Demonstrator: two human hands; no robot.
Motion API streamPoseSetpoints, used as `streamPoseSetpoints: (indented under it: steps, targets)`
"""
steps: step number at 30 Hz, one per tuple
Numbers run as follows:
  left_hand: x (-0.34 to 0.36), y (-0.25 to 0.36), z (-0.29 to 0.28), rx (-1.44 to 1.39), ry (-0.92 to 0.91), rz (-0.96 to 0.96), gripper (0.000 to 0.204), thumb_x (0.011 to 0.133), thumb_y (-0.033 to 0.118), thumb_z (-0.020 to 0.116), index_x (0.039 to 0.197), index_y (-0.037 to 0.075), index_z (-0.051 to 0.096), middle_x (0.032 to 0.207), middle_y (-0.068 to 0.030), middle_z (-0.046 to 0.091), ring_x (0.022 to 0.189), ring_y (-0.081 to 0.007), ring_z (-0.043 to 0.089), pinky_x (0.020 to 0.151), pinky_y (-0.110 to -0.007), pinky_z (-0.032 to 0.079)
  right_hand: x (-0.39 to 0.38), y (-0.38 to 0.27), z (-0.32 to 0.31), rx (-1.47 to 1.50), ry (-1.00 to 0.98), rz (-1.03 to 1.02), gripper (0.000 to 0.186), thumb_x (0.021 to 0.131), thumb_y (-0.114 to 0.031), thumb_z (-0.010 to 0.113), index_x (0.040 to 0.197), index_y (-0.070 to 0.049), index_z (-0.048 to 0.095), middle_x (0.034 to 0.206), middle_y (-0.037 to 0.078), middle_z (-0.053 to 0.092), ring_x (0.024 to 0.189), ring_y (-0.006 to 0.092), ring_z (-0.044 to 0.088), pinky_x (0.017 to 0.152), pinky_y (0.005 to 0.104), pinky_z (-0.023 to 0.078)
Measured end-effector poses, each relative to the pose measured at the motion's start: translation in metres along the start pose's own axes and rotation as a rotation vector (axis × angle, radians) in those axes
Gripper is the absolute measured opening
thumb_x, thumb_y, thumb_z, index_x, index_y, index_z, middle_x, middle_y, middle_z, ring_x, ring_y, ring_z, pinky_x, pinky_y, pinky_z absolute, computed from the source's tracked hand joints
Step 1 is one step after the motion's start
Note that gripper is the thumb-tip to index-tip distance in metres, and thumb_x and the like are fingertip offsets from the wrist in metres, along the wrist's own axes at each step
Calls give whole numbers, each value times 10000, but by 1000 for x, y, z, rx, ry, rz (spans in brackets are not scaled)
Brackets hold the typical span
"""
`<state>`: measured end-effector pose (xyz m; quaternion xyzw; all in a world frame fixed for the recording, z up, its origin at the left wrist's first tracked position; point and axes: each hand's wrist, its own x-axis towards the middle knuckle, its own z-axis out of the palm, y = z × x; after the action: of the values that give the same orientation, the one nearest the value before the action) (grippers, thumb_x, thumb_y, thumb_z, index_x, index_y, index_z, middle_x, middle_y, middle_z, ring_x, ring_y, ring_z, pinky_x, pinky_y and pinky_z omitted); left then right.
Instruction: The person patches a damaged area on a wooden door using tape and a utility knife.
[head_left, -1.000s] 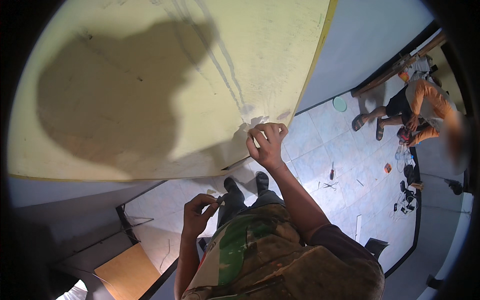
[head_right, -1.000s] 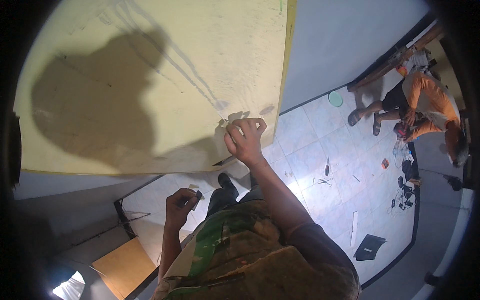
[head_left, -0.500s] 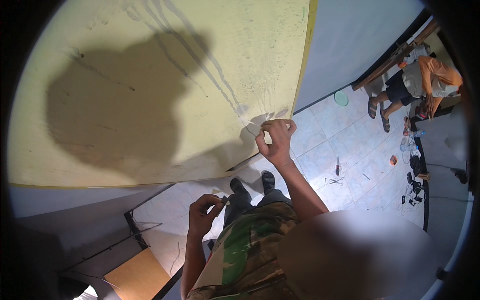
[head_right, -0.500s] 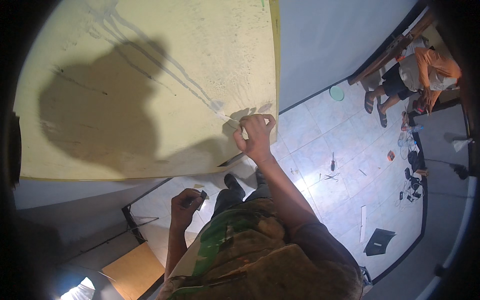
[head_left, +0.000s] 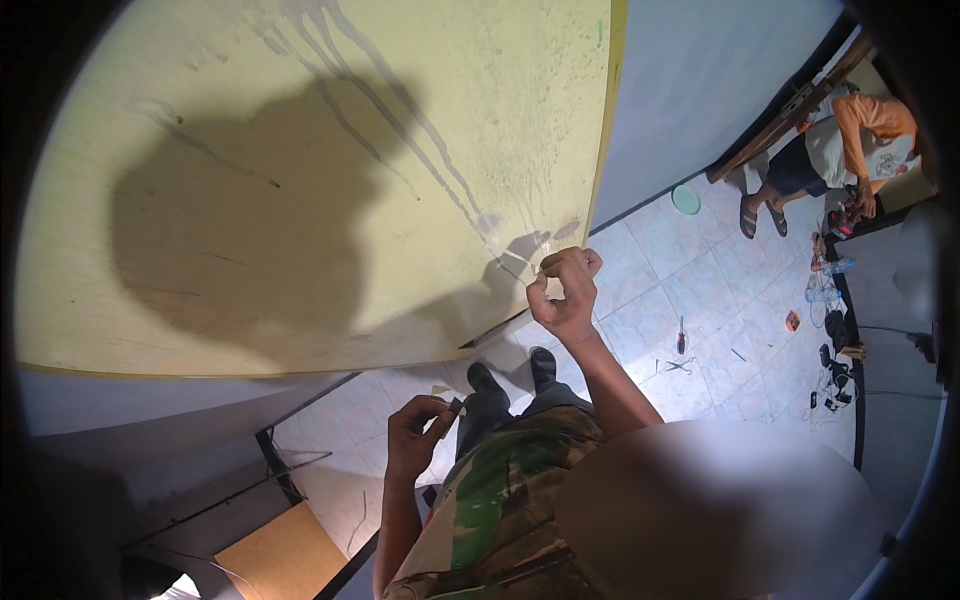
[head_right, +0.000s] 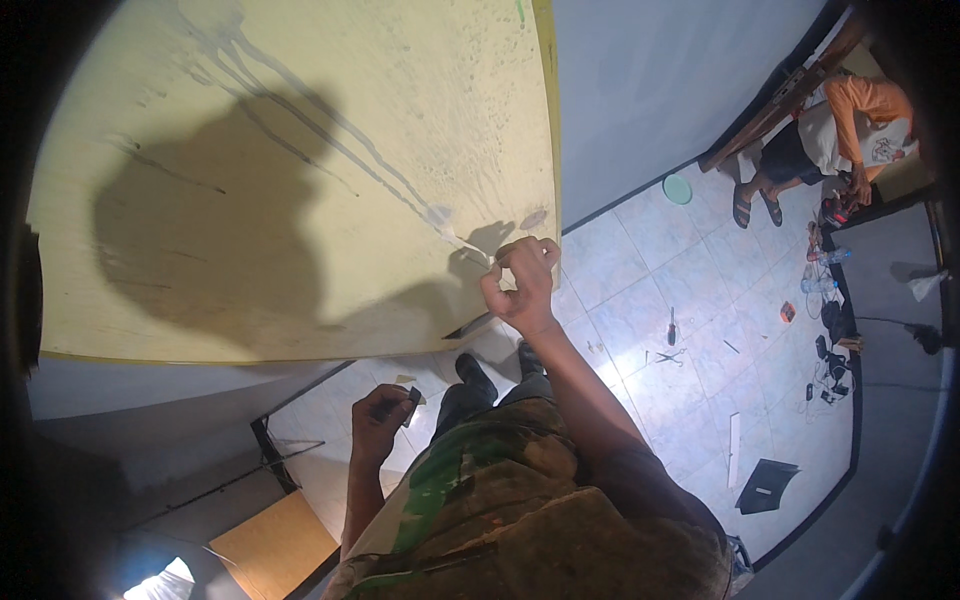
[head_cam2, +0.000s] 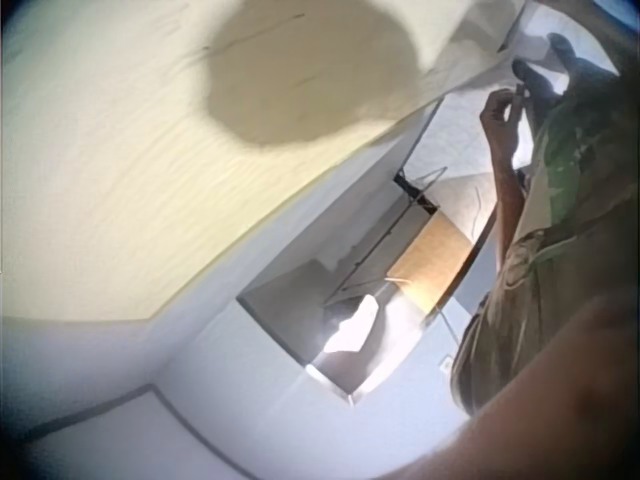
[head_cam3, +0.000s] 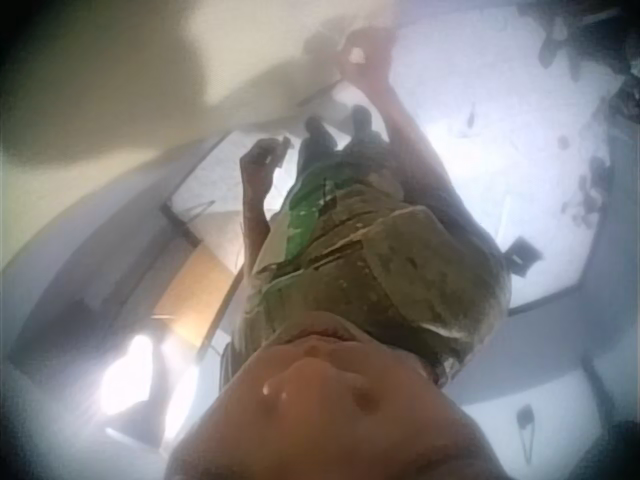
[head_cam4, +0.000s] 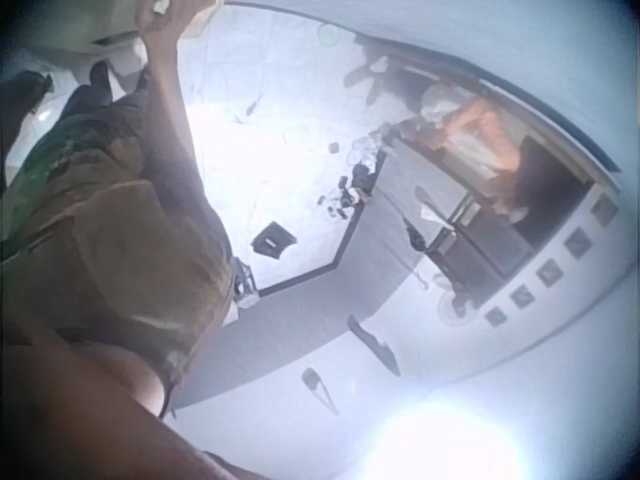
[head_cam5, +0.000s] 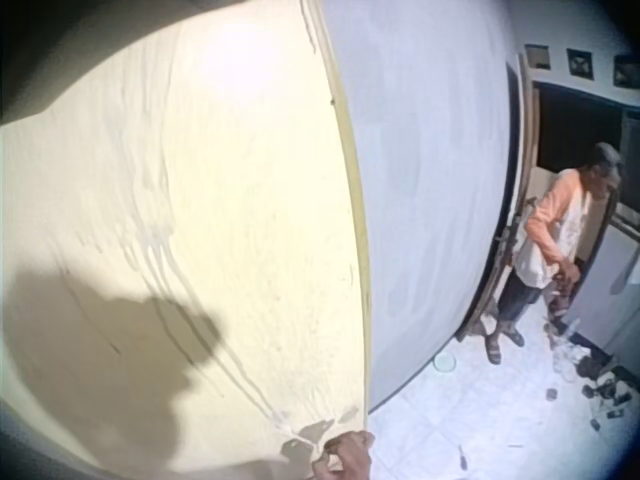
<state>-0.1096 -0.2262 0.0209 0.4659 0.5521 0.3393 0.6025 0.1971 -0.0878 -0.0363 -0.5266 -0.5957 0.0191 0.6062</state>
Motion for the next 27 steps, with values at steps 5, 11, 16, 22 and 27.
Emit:
streamPoseSetpoints:
  steps: [5,11,16,22,27]
  targets:
    - [-1,1,2,1,-7,-3,85,964,-52,762,1032,-15,727,1008,-68,737,857,-104,649,739,-273,532,7,-5,0,53,4,97,238,766,13,759,881,-59,564,934,121,704,862,291,669,916,416,443]
    - [1,4,7,32,-23,-17,85,965,-51,762,1034,-18,726,1008,-60,728,862,-104,650,724,-271,526,-4,-25,37,442,87,545,391,863,3,866,878,-68,481,1036,128,711,1037,200,680,931,347,530]
    - [-2,3,10,67,-31,-17,68,970,-49,758,1022,-19,727,995,-55,721,860,-103,648,718,-269,519,0,-44,71,708,262,714,414,881,35,848,872,-81,451,1049,118,687,977,146,611,915,303,504]
    - [-8,-6,6,60,-29,-22,71,968,-48,762,1021,-14,730,1006,-59,725,855,-104,648,724,-273,523,6,-45,79,867,302,782,348,927,40,782,886,-76,456,988,76,637,954,121,605,883,281,498]
    - [-9,-3,2,55,-13,-24,93,964,-45,770,1038,-8,728,1010,-57,730,867,-111,654,731,-280,532,14,-36,72,921,261,757,313,922,51,748,914,-88,468,951,38,600,869,93,566,809,257,475]
